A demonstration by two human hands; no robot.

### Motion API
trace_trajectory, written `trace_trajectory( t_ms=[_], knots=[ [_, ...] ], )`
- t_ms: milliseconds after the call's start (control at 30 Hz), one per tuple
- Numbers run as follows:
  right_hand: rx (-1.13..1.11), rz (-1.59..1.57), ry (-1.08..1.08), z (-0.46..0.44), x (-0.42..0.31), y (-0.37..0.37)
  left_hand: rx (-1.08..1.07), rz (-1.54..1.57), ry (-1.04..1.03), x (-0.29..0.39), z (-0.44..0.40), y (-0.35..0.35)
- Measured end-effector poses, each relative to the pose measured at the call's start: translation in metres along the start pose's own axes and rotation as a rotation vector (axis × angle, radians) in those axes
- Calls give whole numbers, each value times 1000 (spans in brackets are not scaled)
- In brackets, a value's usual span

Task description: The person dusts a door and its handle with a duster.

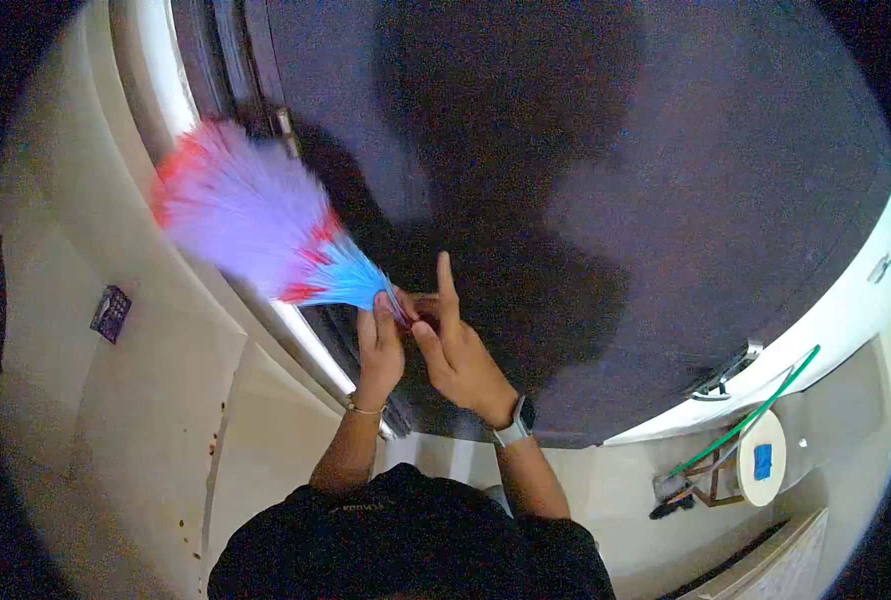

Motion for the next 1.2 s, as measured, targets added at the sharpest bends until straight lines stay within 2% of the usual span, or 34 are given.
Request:
trace_trajectory(
  t_ms=[33,67,100,167,200,233,267,300,367,400,433,567,600,700,767,800,900,933,967,1067,1167,1200],
  knots=[
    [21,11,14,4,8,5,-15,86,-19,-5,-1,-3],
    [41,21,28,8,14,10,-51,-102,-28,-8,-4,-6],
    [39,19,28,14,19,12,-48,-105,-28,-10,-4,-7],
    [85,-45,-130,28,37,21,-227,-372,42,-20,-2,-23],
    [81,-43,-129,35,40,27,-156,-435,57,-24,-2,-21],
    [175,15,-106,41,42,43,-149,-432,53,-25,-4,-20],
    [271,71,-81,46,42,61,-6,-584,-15,-19,-9,-7],
    [269,73,-74,49,42,74,137,-735,-82,-13,-12,6],
    [462,26,-34,62,37,117,297,-567,-11,-22,-18,23],
    [456,25,-28,66,34,131,348,-286,127,-32,-24,29],
    [535,41,6,72,30,151,369,-192,158,-30,-27,27],
    [760,8,117,89,19,209,191,-732,79,-23,-18,-16],
    [751,-4,124,91,21,218,149,-723,-53,-17,-16,-32],
    [814,115,200,94,19,244,177,-860,-163,15,-16,-49],
    [859,141,269,98,15,257,316,-744,-139,29,-29,-42],
    [894,149,292,99,11,262,391,-661,-60,23,-36,-34],
    [892,33,347,102,11,279,458,-418,21,27,-55,-28],
    [895,24,351,104,10,284,467,-488,-77,40,-60,-34],
    [894,-13,307,105,13,289,468,-494,-85,46,-59,-43],
    [875,-13,291,106,14,306,226,-850,-264,76,-52,-89],
    [891,11,340,105,5,321,213,-950,-248,99,-59,-95],
    [926,2,367,107,1,326,274,-943,-267,106,-65,-91]
  ],
)
Point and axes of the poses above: each hand's wrist, its own z-axis away from the middle knuckle, its own y-axis out of the back of the hand, x = y × z, the point moved 7 cm from there along -z, towards the middle knuckle, and after that the axes turned 10 degrees about -z, right-handed, at the moved point
